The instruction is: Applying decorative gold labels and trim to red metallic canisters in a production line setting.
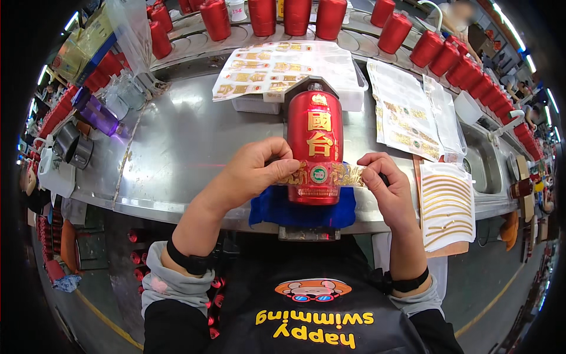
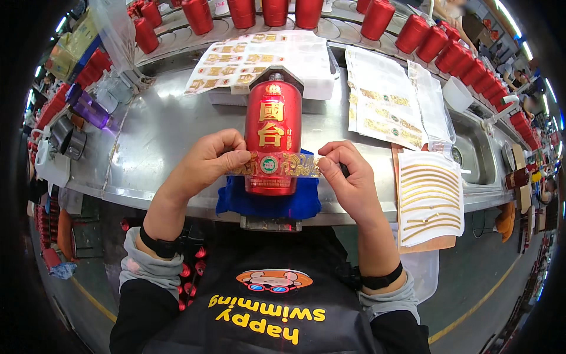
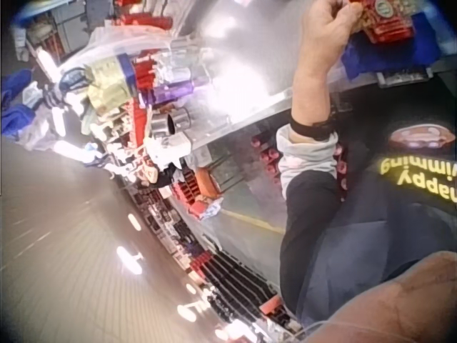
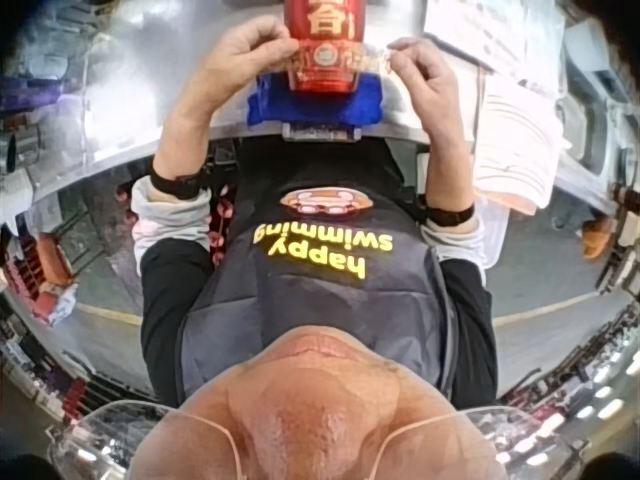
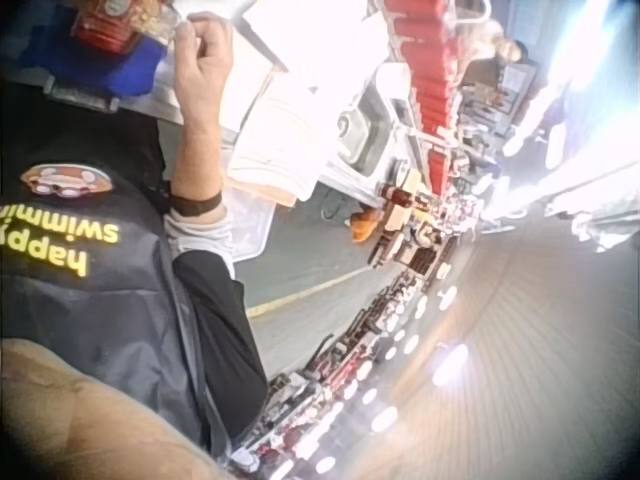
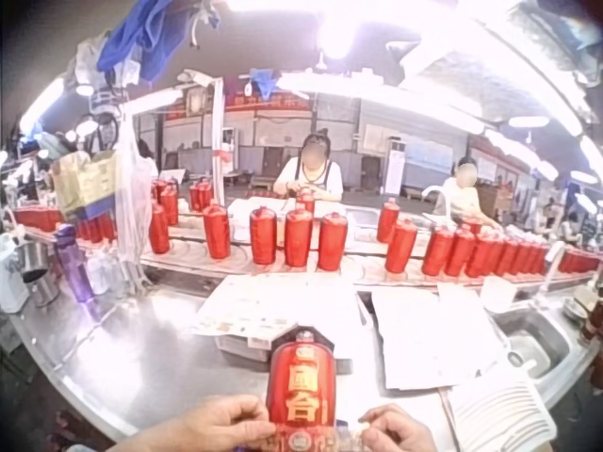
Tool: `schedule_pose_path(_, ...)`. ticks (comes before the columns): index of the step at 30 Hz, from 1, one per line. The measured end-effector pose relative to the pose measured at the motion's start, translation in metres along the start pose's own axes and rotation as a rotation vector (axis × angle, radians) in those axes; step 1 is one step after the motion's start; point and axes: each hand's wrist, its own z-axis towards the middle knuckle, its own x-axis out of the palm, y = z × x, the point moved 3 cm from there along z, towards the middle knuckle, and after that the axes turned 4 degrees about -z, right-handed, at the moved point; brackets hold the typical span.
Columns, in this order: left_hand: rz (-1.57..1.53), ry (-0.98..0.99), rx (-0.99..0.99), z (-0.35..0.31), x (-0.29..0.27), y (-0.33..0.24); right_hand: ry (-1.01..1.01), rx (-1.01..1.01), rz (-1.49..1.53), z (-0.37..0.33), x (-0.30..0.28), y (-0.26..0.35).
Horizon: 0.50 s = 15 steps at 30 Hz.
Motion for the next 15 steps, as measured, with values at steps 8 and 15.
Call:
schedule_pose_path(8,0.099,-0.010,0.022,0.000,-0.002,0.004,-0.004,0.004,-0.012,-0.003,0.000,-0.001)
schedule_pose_path(15,-0.115,-0.092,0.014,0.000,0.000,0.017,0.045,0.084,0.012,-0.002,0.000,-0.012)
